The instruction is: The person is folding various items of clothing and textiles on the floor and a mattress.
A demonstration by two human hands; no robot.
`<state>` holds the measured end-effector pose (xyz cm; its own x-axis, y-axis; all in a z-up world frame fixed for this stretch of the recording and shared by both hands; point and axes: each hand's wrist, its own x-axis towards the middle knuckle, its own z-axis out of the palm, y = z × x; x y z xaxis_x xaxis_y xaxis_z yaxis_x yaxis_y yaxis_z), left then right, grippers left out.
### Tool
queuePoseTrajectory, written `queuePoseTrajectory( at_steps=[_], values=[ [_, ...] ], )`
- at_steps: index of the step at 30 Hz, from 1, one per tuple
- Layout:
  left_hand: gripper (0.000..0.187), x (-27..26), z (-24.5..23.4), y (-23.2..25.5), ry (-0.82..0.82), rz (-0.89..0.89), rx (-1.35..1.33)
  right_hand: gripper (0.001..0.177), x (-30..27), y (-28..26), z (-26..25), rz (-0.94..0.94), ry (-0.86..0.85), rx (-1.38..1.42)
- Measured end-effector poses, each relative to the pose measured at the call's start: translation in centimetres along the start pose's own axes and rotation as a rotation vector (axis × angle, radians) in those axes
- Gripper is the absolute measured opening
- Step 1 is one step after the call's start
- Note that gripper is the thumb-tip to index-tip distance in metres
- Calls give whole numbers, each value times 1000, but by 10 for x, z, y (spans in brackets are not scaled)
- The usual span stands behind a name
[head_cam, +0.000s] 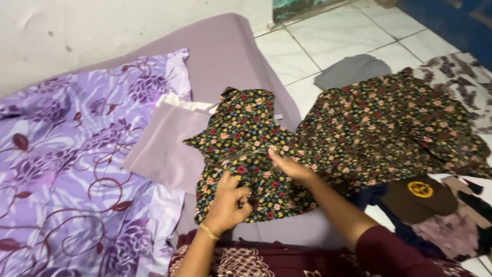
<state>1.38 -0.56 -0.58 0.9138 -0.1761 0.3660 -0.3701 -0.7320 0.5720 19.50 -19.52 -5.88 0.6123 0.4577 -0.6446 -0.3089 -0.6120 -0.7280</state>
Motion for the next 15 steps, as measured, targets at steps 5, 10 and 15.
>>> queuePoseTrajectory(
  at_steps=[5,10,15],
  values=[
    [18,-8,12,-22,126,-183,-125,83,-37,-42,38,-160,-166,364],
    [98,-32,-1,-13,-66,-857,-463,58,56,21,6,-317,-98,594],
    [19,-78,20,-68,-170,-732,-410,58,96,35,-42,-417,75,660]
  ],
)
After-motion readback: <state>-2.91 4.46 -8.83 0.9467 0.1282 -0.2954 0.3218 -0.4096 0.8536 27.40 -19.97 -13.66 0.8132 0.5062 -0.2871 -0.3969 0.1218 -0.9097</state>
